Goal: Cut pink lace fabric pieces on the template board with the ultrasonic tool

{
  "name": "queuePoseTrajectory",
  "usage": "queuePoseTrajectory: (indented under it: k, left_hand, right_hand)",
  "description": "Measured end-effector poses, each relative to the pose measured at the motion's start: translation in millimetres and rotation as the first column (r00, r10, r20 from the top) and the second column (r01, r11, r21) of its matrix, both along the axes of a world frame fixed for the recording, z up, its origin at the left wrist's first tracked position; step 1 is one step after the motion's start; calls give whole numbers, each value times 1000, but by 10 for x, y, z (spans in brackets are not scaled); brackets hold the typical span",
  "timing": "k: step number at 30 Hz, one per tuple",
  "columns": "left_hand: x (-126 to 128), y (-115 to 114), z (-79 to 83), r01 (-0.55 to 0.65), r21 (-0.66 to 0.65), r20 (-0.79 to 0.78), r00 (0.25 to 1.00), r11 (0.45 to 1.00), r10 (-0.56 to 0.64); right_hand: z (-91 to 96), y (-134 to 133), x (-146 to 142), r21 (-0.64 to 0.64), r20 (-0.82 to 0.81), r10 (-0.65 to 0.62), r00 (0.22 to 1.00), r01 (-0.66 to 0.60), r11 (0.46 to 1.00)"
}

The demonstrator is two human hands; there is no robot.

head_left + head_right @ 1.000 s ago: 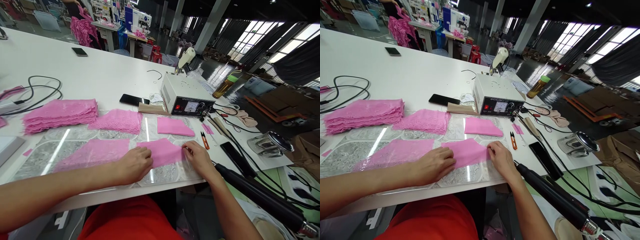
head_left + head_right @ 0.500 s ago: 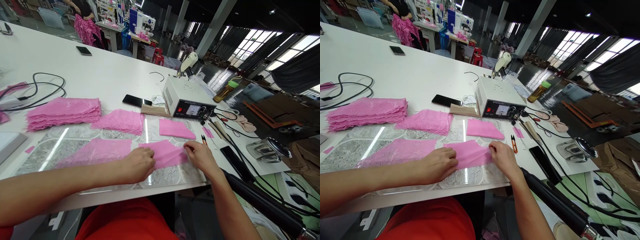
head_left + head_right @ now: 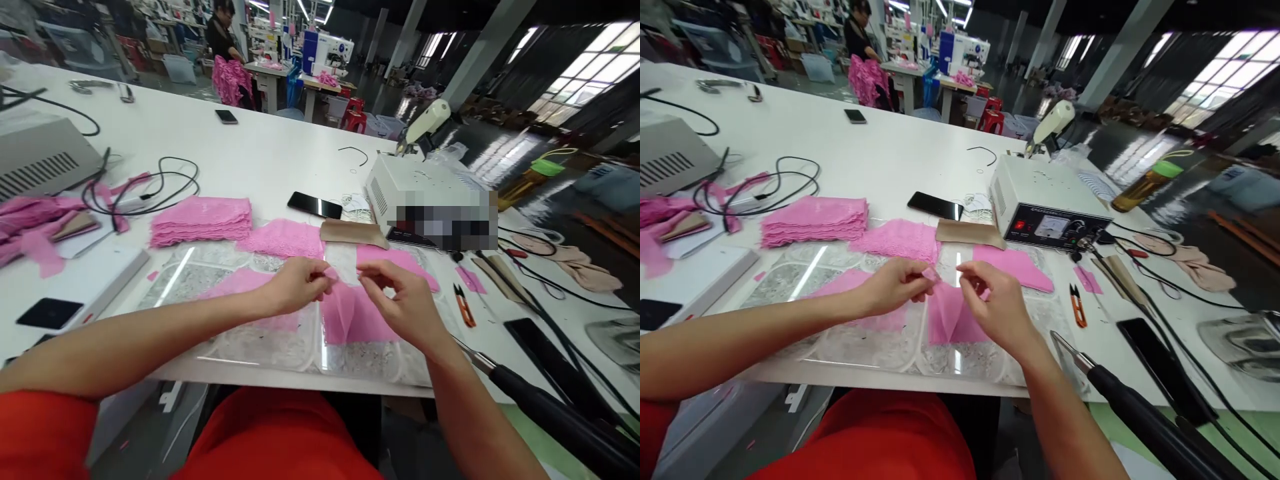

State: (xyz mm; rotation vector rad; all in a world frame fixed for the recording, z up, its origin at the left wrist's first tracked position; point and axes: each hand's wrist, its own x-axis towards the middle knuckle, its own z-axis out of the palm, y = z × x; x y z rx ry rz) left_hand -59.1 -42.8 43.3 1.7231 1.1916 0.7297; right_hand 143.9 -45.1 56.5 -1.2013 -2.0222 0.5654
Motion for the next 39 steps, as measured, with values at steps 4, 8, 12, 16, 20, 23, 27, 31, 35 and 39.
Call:
queuePoseTrajectory:
  k: [4,8,12,16,20,23,27,31,35,39]
  left_hand:
    - [-633,-213,-23,-195,-70,-27,981,978,194]
    - [-1106,-456,-147,-317,45,-322,893,947,314]
    - [-1343,-614,-221,-164,289,-594,742,943,311]
    - [-1294,-579,-189,14,529,-634,671,849,384]
    - [-844,-328,-155,249,557,-600,780,792,177]
    - [-394,-37,-170,343,482,-619,784,807,37]
    - [34,434,-175,292,412,-620,784,863,31]
    - [236,883,-93,207,438,-638,758,875,140]
    - [290,1309,-34,96,487,-664,686,868,297]
    - [245,1549,-71,116,484,-717,622,868,317]
  right_hand:
    - [-287,0,338,-54,146,-64,987,73,996]
    - [-538,-6,718,-89,220,-148,964,171,981]
    - [-602,-57,945,-73,285,-222,932,252,965]
    - [-583,-132,1048,-74,336,-251,908,291,954]
    - [-592,-169,1058,-79,397,-263,879,318,945]
    - [-616,-173,1039,-61,412,-294,862,348,936]
    - [-655,-161,1046,-45,392,-295,871,339,940]
    - [-689,-151,1071,-47,359,-295,885,333,942]
    - [-689,-150,1060,-21,350,-303,886,331,943]
    - [-668,-143,1032,-9,353,-315,881,340,940]
